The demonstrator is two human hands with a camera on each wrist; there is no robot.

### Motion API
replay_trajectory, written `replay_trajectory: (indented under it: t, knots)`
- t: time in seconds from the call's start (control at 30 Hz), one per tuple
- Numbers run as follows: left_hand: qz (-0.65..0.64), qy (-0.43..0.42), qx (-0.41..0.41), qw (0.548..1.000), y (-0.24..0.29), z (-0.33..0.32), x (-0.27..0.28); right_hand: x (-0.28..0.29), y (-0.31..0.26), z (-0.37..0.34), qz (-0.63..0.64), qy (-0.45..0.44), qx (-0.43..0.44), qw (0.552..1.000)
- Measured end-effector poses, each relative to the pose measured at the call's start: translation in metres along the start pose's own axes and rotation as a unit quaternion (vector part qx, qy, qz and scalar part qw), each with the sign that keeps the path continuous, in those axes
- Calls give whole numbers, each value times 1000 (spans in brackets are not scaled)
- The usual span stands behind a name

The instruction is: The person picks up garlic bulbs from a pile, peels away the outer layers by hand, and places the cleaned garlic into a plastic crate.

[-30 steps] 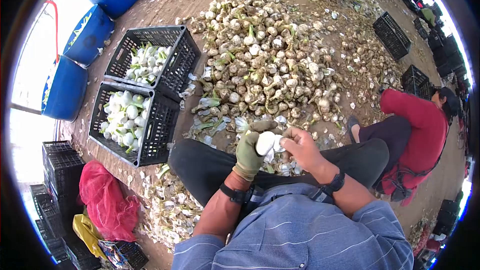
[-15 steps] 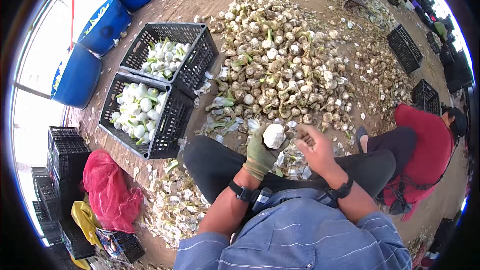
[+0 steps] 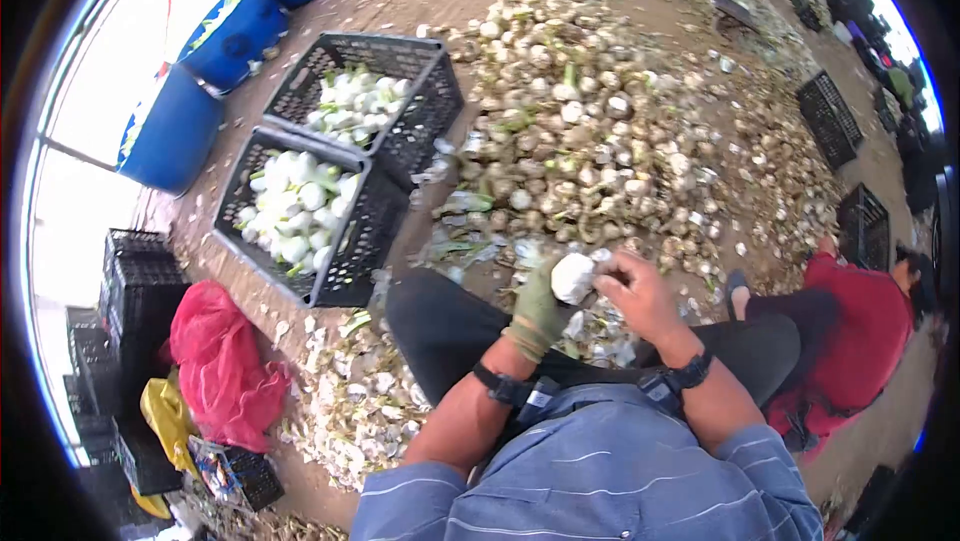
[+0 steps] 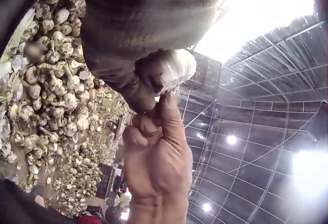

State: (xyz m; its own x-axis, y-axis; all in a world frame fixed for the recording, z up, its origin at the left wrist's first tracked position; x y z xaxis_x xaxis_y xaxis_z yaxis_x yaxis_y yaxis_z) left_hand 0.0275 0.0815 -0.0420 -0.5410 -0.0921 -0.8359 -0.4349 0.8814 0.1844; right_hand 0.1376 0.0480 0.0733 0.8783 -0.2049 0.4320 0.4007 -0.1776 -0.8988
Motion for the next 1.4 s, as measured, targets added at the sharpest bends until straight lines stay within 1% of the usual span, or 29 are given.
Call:
replay_trajectory:
  t: [0.03, 0.1, 0.17, 0.2, 0.23, 0.27, 0.33, 0.37, 0.4, 0.43, 0.47, 0.5, 0.53, 0.57, 0.6, 0.67, 0.7, 0.73, 0.77, 0.8, 0.87, 1.0, 1.07, 1.13, 1.2, 1.23, 1.33, 1.37, 1.4]
  knots:
    - [113, 1, -68, 991, 9, -4, -4, -3, 12, 0, 22, -1, -16, 1000]
    - [200, 0, -121, 972, 15, -9, -8, -7, 12, 1, 83, -8, -48, 995]
    - [30, 7, -14, 999, 3, -6, -5, -12, 4, -1, 122, -53, -57, 990]
    - [38, -38, -49, 997, 2, 5, 1, -15, 1, -3, 152, -85, -40, 984]
    - [43, -31, -64, 997, 2, 6, 1, -15, -5, -6, 179, -113, -26, 977]
    - [48, -24, -78, 996, 2, 6, 1, -14, -10, -13, 282, -152, -47, 946]
    - [193, -17, -186, 963, 17, -2, -4, -10, -26, -26, 475, -222, -84, 847]
    - [198, -14, -210, 957, 26, -8, -7, -9, -23, -20, 515, -261, -26, 816]
    - [203, -11, -234, 951, 36, -15, -11, -6, 1, -13, 348, -178, -25, 920]
    - [142, -12, -225, 964, 43, -22, -17, 2, 15, -11, 165, -84, -23, 982]
    - [81, -15, -217, 973, 53, -28, -24, 12, 24, -10, -25, 17, -19, 999]
    - [142, 6, -259, 955, 74, -40, -31, 9, 57, -13, -46, -8, -62, 997]
    - [96, 40, -258, 961, 96, -49, -31, 5, 65, -16, 7, -30, -110, 993]
    - [113, 36, -313, 942, 131, -70, -42, 0, 72, -20, 60, -54, -161, 984]
    - [169, 59, -411, 894, 171, -107, -65, -6, 79, -26, 113, -78, -213, 967]
    - [218, 36, -522, 824, 240, -154, -59, -10, 86, -27, 73, -86, -177, 978]
    - [270, 128, -563, 770, 275, -179, -55, -11, 86, -25, 34, -88, -168, 981]
    - [305, 165, -587, 731, 313, -194, -38, -13, 87, -21, -5, -90, -160, 983]
    - [379, 229, -604, 662, 349, -204, -20, -15, 86, -18, -36, -97, -153, 983]
    - [482, 329, -532, 613, 374, -209, -7, -21, 96, -18, -47, -111, -157, 980]
    - [693, 367, -578, 226, 409, -212, -4, -31, 125, -18, -71, -136, -162, 975]
    - [740, 262, -537, 309, 449, -132, -33, -35, 146, -16, -151, -143, -172, 963]
    - [810, 193, -477, 281, 462, -65, -40, -41, 175, -18, -125, -163, -235, 950]
    - [849, 168, -407, 292, 480, 3, -37, -40, 196, -17, -103, -153, -264, 947]
    - [886, 171, -334, 272, 508, 70, -13, -39, 219, -17, -59, -137, -318, 936]
    - [889, 161, -318, 289, 524, 102, 4, -35, 219, -12, -69, -114, -306, 943]
    - [908, 260, -142, 296, 565, 158, 32, -27, 229, -4, -35, -86, -359, 929]
    - [925, 260, -108, 255, 576, 167, 39, -25, 232, 0, -48, -67, -321, 943]
    - [936, 260, -56, 232, 587, 176, 53, -25, 241, -4, -45, -80, -343, 935]
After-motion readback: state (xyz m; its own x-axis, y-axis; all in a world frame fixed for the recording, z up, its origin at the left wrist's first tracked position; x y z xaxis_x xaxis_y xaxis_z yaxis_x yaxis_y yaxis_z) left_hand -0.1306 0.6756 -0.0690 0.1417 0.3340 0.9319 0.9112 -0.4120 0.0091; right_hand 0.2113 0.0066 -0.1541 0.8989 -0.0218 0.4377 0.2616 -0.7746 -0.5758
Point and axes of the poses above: each hand's wrist, its own z-axis towards the middle knuckle, its own x-axis out of the back of the hand, y = z × x, the point moved 8 cm from there along z, towards the middle knuckle, and after that the axes turned 1 degree about y, right-handed, at the moved point
